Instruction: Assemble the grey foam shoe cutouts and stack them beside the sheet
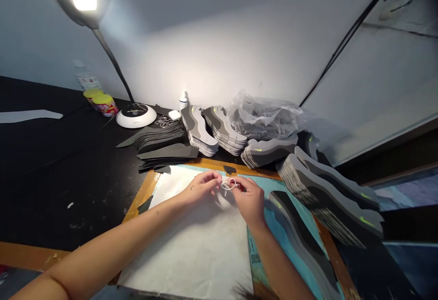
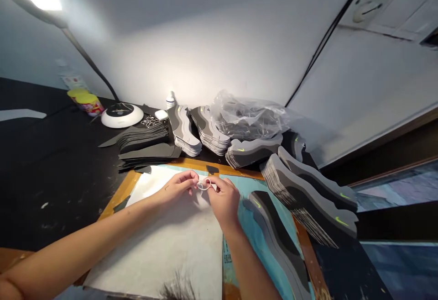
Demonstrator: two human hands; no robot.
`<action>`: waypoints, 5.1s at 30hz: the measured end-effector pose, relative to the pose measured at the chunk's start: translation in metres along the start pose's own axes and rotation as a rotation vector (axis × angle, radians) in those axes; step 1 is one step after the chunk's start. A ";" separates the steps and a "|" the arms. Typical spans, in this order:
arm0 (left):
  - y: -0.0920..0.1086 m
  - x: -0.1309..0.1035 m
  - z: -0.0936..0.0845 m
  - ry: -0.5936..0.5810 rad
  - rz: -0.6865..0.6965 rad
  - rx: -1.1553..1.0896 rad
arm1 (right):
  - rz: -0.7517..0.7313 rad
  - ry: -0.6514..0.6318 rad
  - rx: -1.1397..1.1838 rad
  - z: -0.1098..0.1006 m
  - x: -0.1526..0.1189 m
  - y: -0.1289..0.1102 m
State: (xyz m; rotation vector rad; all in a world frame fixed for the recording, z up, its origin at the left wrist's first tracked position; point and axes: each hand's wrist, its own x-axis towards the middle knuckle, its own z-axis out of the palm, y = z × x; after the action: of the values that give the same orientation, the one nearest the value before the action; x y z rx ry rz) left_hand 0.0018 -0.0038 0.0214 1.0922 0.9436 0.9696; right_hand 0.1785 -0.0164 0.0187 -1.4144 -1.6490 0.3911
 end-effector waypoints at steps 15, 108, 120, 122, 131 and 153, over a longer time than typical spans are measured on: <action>0.014 0.001 -0.008 -0.099 -0.083 -0.237 | 0.518 -0.118 1.183 0.007 0.011 -0.009; 0.032 0.002 -0.048 0.421 0.625 0.810 | 0.367 0.344 0.903 -0.027 0.041 0.021; 0.010 -0.006 -0.017 -0.085 0.471 0.684 | 0.232 -0.364 0.583 0.016 0.005 0.005; 0.008 -0.005 -0.015 -0.089 0.406 0.653 | 0.216 -0.340 0.638 0.016 0.005 0.004; 0.002 0.002 -0.016 -0.029 0.128 0.220 | -0.063 -0.157 0.200 0.004 0.000 0.000; -0.008 0.000 -0.022 0.001 0.654 0.626 | 0.246 -0.215 0.625 0.015 0.005 0.002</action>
State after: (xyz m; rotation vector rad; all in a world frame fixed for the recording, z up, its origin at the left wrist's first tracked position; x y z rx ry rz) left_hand -0.0179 0.0009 0.0091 2.0096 0.9301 1.2262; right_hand 0.1687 -0.0068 0.0112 -1.1151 -1.3397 1.1260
